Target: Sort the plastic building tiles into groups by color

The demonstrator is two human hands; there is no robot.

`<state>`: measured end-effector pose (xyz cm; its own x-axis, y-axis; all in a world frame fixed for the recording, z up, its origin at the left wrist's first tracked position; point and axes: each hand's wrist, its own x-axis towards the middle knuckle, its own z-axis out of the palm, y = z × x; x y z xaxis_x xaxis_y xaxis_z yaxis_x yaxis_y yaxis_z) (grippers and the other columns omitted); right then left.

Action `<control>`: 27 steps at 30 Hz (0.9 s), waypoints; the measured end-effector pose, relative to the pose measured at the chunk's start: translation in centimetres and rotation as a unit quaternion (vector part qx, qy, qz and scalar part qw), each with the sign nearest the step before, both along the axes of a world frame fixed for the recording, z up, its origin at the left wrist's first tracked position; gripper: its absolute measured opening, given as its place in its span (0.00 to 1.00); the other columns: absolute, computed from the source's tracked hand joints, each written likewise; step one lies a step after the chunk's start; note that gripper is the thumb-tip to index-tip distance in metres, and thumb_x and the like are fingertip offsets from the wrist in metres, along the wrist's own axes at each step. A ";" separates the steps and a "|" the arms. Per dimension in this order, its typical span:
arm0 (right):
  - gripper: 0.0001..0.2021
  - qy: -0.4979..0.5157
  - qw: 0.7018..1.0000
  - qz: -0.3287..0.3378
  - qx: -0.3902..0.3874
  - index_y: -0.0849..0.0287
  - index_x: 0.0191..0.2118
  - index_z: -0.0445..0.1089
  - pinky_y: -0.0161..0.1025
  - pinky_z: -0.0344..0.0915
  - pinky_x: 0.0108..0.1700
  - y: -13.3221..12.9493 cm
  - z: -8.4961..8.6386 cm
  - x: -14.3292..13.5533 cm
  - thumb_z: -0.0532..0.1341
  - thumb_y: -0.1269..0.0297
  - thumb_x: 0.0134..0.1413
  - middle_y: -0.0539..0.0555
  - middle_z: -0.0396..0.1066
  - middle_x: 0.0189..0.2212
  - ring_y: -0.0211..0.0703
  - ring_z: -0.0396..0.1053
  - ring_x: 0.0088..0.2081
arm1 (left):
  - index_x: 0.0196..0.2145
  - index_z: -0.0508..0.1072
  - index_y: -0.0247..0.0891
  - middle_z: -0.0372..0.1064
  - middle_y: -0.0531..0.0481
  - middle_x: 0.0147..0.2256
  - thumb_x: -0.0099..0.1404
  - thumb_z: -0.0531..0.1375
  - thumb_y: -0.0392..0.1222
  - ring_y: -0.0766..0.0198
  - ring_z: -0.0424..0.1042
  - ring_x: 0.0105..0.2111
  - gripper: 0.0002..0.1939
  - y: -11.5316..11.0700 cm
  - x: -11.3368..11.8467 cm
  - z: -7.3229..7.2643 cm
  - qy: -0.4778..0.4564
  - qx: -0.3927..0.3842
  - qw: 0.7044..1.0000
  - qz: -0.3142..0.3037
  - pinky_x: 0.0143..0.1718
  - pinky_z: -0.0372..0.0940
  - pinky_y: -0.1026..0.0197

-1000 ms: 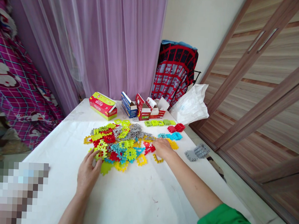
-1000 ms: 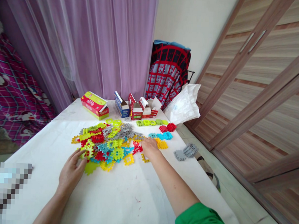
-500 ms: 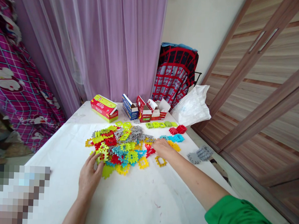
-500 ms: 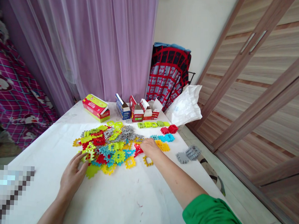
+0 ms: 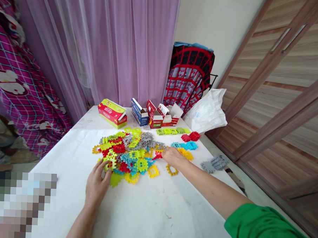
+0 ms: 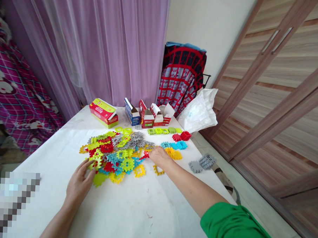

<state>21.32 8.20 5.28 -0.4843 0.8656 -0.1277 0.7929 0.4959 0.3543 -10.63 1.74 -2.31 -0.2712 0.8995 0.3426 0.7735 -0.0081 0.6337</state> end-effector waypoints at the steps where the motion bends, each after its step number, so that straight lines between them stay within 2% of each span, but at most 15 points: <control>1: 0.12 -0.002 1.000 0.001 -0.001 0.63 0.35 0.76 0.37 0.67 0.41 0.0 0.1 -0.1 0.56 0.80 0.54 0.60 0.78 0.34 0.47 0.74 0.39 | 0.48 0.74 0.40 0.66 0.42 0.57 0.63 0.52 0.51 0.51 0.68 0.54 0.21 0.0 0.0 0.1 0.000 -0.002 1.000 0.001 0.45 0.70 0.55; 4: 0.12 -0.004 1.000 0.006 -0.005 0.62 0.38 0.76 0.38 0.66 0.45 -0.3 0.8 -0.2 0.55 0.79 0.56 0.59 0.77 0.36 0.47 0.73 0.42 | 0.48 0.74 0.41 0.65 0.43 0.58 0.63 0.52 0.51 0.51 0.69 0.54 0.22 -0.1 0.0 0.3 -0.002 -0.014 1.000 0.002 0.44 0.70 0.55; 9: 0.11 0.032 0.999 -0.012 -0.010 0.61 0.41 0.74 0.38 0.65 0.44 0.0 2.2 0.0 0.54 0.75 0.58 0.60 0.76 0.38 0.48 0.73 0.42 | 0.49 0.74 0.39 0.65 0.42 0.58 0.63 0.52 0.50 0.50 0.68 0.55 0.22 -0.1 0.1 0.5 0.004 -0.019 1.000 -0.004 0.51 0.67 0.52; 14: 0.10 0.078 0.995 -0.065 -0.008 0.59 0.43 0.73 0.39 0.63 0.44 2.7 3.1 -0.7 0.57 0.67 0.59 0.60 0.76 0.42 0.50 0.72 0.45 | 0.49 0.74 0.39 0.65 0.42 0.58 0.63 0.52 0.51 0.50 0.69 0.54 0.22 0.0 0.1 0.4 -0.002 -0.021 1.000 -0.001 0.48 0.69 0.53; 16: 0.12 0.093 0.992 -0.089 -0.010 0.57 0.47 0.72 0.37 0.63 0.43 4.1 3.2 -1.3 0.57 0.62 0.60 0.58 0.76 0.43 0.49 0.72 0.46 | 0.48 0.74 0.41 0.65 0.43 0.58 0.63 0.52 0.51 0.50 0.69 0.54 0.22 0.0 0.0 0.3 -0.002 -0.018 1.000 -0.001 0.46 0.70 0.54; 19: 0.17 0.108 0.987 -0.120 -0.014 0.54 0.54 0.68 0.36 0.63 0.44 5.2 3.8 -1.9 0.54 0.57 0.62 0.56 0.74 0.47 0.46 0.71 0.48 | 0.48 0.74 0.42 0.66 0.44 0.58 0.63 0.52 0.51 0.51 0.68 0.55 0.21 0.0 0.0 0.2 -0.003 -0.011 1.000 0.000 0.49 0.68 0.54; 22: 0.15 0.092 0.983 -0.159 -0.031 0.55 0.49 0.72 0.37 0.64 0.45 4.6 4.4 -1.5 0.53 0.60 0.62 0.57 0.74 0.48 0.47 0.70 0.50 | 0.49 0.73 0.40 0.65 0.43 0.58 0.63 0.52 0.51 0.50 0.67 0.55 0.22 0.1 -0.1 0.0 -0.008 -0.018 1.000 0.000 0.53 0.66 0.51; 27: 0.13 0.024 0.966 -0.231 -0.114 0.62 0.41 0.77 0.40 0.67 0.40 0.8 4.0 0.2 0.63 0.62 0.50 0.65 0.76 0.40 0.55 0.74 0.43 | 0.49 0.73 0.40 0.65 0.42 0.58 0.63 0.52 0.51 0.50 0.67 0.55 0.22 0.2 0.0 0.0 -0.010 -0.014 1.000 -0.003 0.55 0.64 0.50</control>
<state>21.56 8.98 9.32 -0.0631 0.9430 -0.3268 0.9608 0.1460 0.2357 -10.64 1.92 -2.36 -0.2726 0.9103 0.3115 0.7603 0.0054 0.6495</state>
